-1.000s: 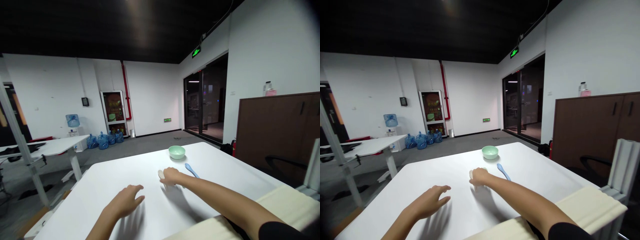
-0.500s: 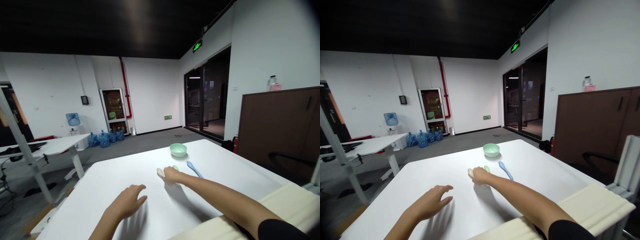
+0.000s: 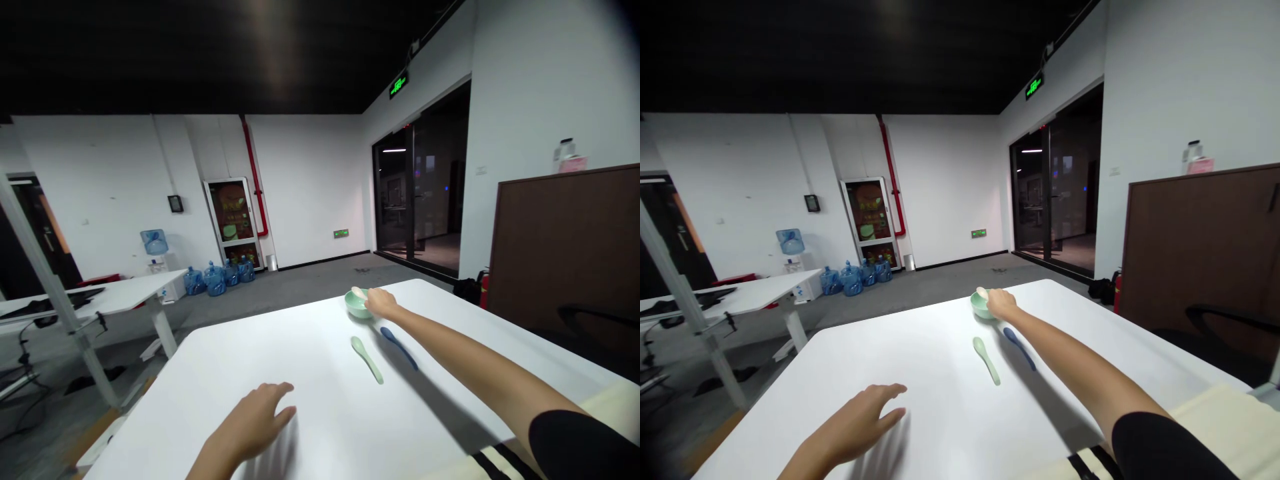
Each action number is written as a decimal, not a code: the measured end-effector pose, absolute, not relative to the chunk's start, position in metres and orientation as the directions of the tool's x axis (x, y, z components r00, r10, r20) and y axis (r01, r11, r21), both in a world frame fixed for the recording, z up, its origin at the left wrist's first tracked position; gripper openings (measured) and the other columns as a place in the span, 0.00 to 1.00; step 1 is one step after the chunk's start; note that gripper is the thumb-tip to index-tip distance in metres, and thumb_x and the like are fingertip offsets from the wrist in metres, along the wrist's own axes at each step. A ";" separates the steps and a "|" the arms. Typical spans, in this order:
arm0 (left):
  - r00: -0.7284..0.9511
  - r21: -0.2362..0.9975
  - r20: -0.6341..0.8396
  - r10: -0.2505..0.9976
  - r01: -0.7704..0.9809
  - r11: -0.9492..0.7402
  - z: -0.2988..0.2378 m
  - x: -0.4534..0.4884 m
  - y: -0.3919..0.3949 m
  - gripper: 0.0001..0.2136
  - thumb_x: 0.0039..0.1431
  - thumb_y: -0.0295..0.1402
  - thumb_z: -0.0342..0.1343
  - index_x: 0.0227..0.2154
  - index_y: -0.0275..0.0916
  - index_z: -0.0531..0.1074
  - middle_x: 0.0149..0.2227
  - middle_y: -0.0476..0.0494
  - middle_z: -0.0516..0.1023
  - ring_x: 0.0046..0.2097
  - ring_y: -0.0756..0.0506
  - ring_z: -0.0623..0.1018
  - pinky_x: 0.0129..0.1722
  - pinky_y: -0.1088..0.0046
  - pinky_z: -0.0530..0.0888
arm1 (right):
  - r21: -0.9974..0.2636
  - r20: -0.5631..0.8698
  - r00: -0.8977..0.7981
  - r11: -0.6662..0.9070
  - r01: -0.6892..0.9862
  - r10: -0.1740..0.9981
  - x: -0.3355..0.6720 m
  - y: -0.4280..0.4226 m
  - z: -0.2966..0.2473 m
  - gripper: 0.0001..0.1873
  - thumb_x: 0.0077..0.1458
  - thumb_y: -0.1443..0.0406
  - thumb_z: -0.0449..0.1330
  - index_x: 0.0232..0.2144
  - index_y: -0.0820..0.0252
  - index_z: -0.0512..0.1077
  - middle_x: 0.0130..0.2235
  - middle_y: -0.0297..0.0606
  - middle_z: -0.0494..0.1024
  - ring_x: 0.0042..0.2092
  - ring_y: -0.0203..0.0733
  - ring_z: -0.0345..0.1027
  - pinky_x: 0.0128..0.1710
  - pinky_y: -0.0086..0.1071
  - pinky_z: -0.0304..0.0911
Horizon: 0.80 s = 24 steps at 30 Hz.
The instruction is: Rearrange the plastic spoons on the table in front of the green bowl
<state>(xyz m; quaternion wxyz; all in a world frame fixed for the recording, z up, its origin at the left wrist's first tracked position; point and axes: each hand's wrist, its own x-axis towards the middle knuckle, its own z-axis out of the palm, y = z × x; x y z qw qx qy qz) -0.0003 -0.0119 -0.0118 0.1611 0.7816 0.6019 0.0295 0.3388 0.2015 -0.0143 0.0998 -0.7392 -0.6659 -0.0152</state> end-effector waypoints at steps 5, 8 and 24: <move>0.243 0.281 -0.156 0.957 0.940 -0.193 -0.010 0.001 -0.010 0.25 0.57 0.52 0.43 0.55 0.50 0.64 0.54 0.44 0.71 0.54 0.38 0.69 0.53 0.59 0.64 | -0.134 0.131 0.136 -0.118 0.984 0.982 0.354 0.232 -0.029 0.14 0.52 0.64 0.55 0.40 0.63 0.74 0.43 0.49 0.76 0.44 0.49 0.71 0.36 0.33 0.62; 0.227 0.277 -0.167 0.959 0.945 -0.175 -0.010 0.002 -0.009 0.25 0.57 0.52 0.43 0.56 0.50 0.63 0.54 0.44 0.71 0.54 0.38 0.69 0.53 0.59 0.65 | -0.147 0.112 0.138 -0.121 0.982 0.984 0.355 0.246 -0.037 0.16 0.52 0.60 0.56 0.41 0.63 0.73 0.44 0.50 0.76 0.45 0.50 0.71 0.37 0.33 0.63; 0.219 0.289 -0.175 0.960 0.943 -0.163 -0.012 0.001 -0.003 0.26 0.56 0.54 0.43 0.55 0.50 0.64 0.54 0.44 0.71 0.54 0.38 0.70 0.53 0.60 0.65 | -0.215 0.095 0.160 -0.137 0.967 0.982 0.351 0.255 -0.041 0.22 0.53 0.53 0.56 0.43 0.63 0.73 0.46 0.51 0.75 0.46 0.49 0.70 0.38 0.33 0.61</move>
